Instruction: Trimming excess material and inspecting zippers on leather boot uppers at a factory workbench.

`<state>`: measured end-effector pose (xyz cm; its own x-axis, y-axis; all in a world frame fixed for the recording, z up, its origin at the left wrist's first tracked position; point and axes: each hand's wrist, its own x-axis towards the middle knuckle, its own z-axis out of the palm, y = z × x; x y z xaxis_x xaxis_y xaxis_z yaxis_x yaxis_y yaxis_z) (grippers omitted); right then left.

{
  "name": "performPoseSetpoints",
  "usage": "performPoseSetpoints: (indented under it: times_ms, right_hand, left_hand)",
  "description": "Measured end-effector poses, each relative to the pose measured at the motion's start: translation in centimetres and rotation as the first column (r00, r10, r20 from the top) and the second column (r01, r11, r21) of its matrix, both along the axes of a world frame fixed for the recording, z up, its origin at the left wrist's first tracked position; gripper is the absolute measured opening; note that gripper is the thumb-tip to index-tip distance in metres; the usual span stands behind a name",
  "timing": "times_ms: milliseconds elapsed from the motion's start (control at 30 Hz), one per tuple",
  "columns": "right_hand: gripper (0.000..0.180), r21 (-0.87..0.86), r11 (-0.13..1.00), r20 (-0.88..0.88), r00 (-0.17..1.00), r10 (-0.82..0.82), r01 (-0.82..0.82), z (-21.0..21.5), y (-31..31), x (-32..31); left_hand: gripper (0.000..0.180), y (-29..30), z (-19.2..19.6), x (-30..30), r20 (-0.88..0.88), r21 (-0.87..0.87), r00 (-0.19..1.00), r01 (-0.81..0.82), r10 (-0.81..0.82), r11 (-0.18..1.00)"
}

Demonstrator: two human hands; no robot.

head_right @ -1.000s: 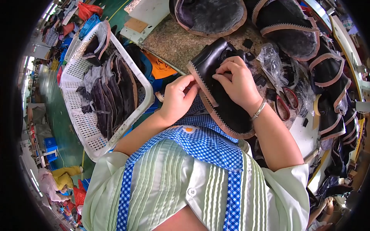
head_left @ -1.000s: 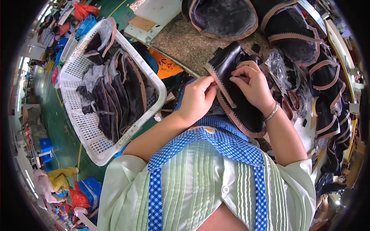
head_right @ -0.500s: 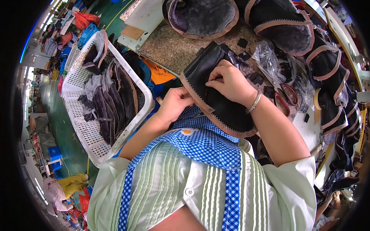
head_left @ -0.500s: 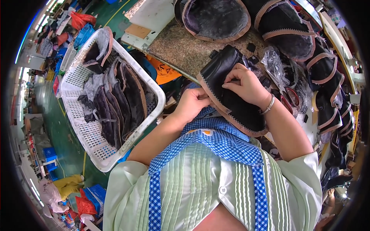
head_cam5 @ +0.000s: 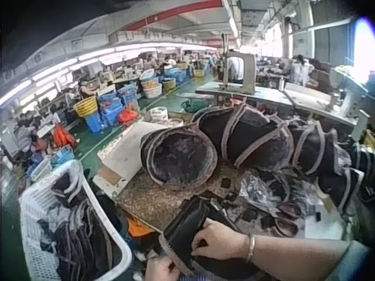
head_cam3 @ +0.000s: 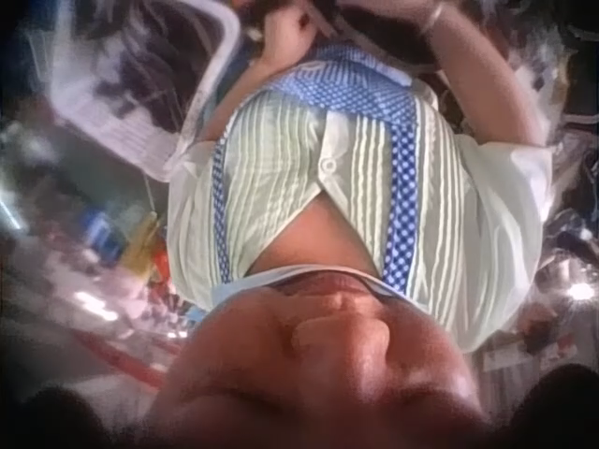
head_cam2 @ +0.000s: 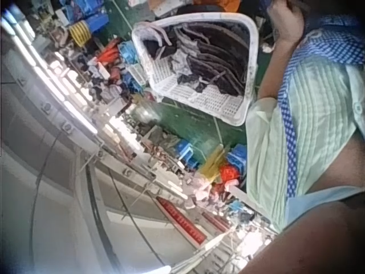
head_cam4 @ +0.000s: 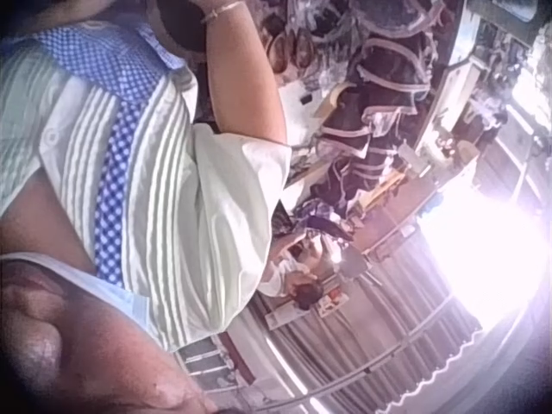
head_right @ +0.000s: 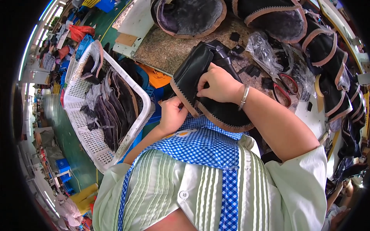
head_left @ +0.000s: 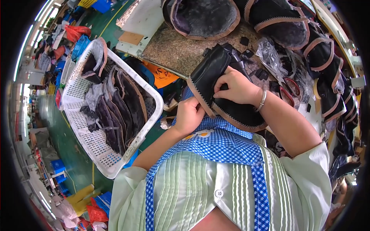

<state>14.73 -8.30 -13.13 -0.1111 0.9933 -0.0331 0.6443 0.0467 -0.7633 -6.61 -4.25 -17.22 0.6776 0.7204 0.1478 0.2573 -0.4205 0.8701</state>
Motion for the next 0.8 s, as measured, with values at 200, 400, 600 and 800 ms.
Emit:
performPoseSetpoints:
  times_ms: [200,400,600,800]
  right_hand:
    - [0.015,-0.060,0.998,0.027,0.999,0.026,-0.024,0.6,0.2,-0.3]
    - [0.018,-0.048,0.995,0.096,0.992,0.086,-0.082,-0.1,0.4,-0.5]
    - [0.018,0.005,0.996,0.085,0.993,0.083,-0.083,-0.2,0.3,-0.6]
    - [0.018,-0.011,0.997,0.081,0.993,0.083,-0.082,-0.4,0.3,-0.4]
  left_hand:
    - [0.005,-0.4,-0.5,0.1,0.052,0.110,0.998,-0.026,0.021,0.994]
    - [0.005,-0.5,-1.0,-0.1,0.035,0.159,0.999,-0.045,0.040,0.986]
    - [0.004,-0.5,-0.9,-0.4,0.044,0.077,0.997,-0.059,0.056,0.995]
    - [0.005,-0.4,-0.5,-0.2,0.049,0.076,0.998,-0.035,0.031,0.997]
